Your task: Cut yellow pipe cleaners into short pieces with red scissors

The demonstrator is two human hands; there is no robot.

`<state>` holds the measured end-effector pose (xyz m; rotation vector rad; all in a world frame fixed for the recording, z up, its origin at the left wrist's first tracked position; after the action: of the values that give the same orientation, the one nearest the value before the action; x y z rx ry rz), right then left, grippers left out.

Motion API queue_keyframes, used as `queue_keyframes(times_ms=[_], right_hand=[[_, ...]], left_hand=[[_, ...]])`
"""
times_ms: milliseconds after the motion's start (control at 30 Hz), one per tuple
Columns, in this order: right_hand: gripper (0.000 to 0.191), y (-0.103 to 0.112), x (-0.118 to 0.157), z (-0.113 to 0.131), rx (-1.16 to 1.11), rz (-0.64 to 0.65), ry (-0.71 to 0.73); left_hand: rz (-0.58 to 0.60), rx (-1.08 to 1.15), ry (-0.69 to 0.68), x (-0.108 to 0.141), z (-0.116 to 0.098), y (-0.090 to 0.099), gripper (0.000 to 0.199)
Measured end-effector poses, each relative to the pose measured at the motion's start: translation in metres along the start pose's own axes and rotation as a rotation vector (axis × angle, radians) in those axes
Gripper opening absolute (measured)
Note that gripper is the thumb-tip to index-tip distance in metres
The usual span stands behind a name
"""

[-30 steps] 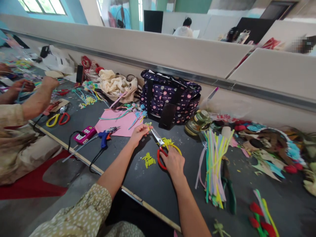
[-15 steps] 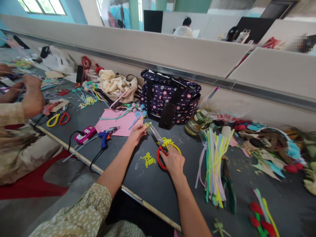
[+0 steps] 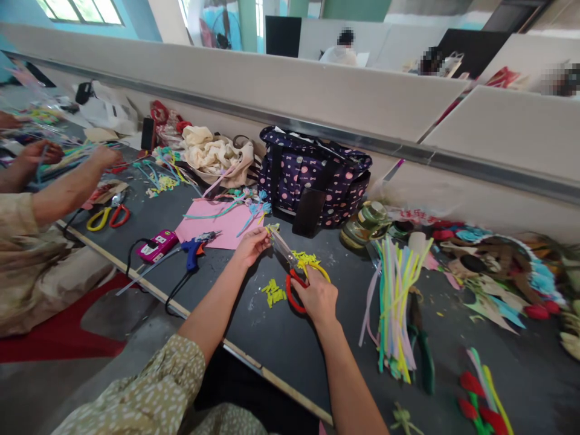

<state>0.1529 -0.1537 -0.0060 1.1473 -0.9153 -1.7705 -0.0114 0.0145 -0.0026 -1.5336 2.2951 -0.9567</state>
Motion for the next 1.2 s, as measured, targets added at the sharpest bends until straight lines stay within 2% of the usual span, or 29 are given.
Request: queue_keyframes(times_ms=[400,933,1200], right_hand=[[0.039,0.0003,-0.0002,0.0015,0.007,0.014,0.029],[0.038,0.001,-0.0006,0.003,-0.006,0.012,0.025],[0.037,0.0018,-0.0006,0.004,-0.015,0.021,0.03]], left_hand=[[-0.031,0.022,-0.004,0.0005,0.0003,-0.0004,0.022],[0.042,0.011,0.014,-0.0007,0.0036,0.0015,0.025],[0.011,0.026,0.024,-0.0004,0.0034,0.001,0.025]])
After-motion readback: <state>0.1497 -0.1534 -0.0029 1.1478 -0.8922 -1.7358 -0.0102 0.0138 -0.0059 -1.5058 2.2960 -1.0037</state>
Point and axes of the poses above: each hand's wrist, its own x-axis away from the middle knuckle, its own y-axis out of the back of the hand, z = x × y, the point moved 1 cm from there along -x, towards the middle knuckle, and after that the axes turned 1 degree about z, right-handed, at the moved point
